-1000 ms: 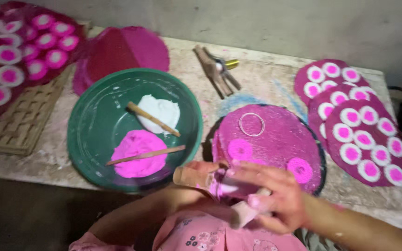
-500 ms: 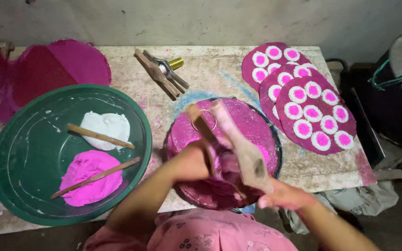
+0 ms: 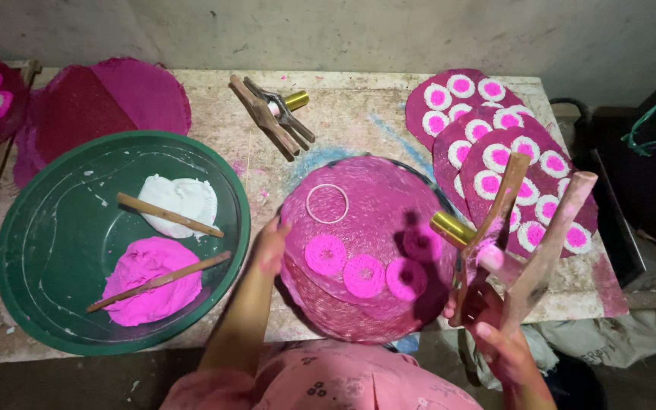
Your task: The person repeatedly scoops pink and white dough, places it into a wooden press, and presses out circular decorative cakes onto a tray. The person arranges the finished cakes on trays and continues the cycle.
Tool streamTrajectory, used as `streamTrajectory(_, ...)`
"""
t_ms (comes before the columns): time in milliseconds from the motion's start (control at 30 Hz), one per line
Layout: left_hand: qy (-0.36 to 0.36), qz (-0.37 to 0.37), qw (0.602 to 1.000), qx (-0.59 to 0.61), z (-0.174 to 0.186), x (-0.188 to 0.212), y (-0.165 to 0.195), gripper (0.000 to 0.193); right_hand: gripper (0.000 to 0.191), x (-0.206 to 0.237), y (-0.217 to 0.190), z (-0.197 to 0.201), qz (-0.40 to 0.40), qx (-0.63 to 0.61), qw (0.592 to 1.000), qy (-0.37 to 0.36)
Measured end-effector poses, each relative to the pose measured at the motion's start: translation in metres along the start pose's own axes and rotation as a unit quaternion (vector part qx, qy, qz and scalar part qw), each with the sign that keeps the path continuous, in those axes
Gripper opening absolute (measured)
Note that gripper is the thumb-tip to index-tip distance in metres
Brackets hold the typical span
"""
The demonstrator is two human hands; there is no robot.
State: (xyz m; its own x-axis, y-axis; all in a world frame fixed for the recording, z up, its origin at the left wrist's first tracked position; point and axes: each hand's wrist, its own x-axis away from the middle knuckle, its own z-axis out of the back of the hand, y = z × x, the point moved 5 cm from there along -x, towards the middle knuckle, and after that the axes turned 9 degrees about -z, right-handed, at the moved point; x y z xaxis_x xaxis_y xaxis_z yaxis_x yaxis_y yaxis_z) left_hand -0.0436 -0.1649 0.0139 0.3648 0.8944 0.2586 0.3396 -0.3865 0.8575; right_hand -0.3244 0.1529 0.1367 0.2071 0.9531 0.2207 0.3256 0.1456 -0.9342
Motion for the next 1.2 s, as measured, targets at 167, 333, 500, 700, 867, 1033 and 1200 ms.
streamTrajectory(167, 0.052, 0.015, 0.998, 0.038, 0.014, 0.065, -0.036, 0.062, 0.088, -0.013, 0.009, 0.003, -0.009, -0.022, 1.0, 0.019)
streamTrajectory(333, 0.071, -0.062, 0.988, 0.122, -0.002, 0.108, -0.084, 0.076, 0.083, -0.029, 0.008, -0.011, -0.011, -0.016, 1.0, -0.02)
streamTrajectory(500, -0.011, -0.077, 0.967, 0.244, -0.031, 0.088, -0.101, 0.074, 0.08, -0.049, 0.008, -0.028, -0.027, -0.027, 0.998, -0.041)
streamTrajectory(700, 0.01, 0.021, 0.967, 0.254, -0.026, 0.096, -0.112, 0.076, 0.082, -0.049, 0.004, -0.038, -0.018, -0.007, 0.999, -0.046)
streamTrajectory(867, 0.043, -0.071, 0.995, -0.054, -0.014, 0.128, -0.08, 0.078, 0.083, -0.043, 0.005, -0.032, -0.019, 0.012, 0.999, -0.03)
streamTrajectory(1033, 0.001, -0.328, 0.751, -0.573, -0.033, 0.129, 0.004, 0.064, 0.085, -0.044, 0.001, -0.034, -0.027, 0.027, 0.999, -0.034)
streamTrajectory(1200, -0.067, -0.31, 0.701, -0.639, -0.048, 0.116, 0.026, 0.03, 0.091, -0.048, -0.003, -0.037, -0.007, 0.054, 0.998, -0.018)
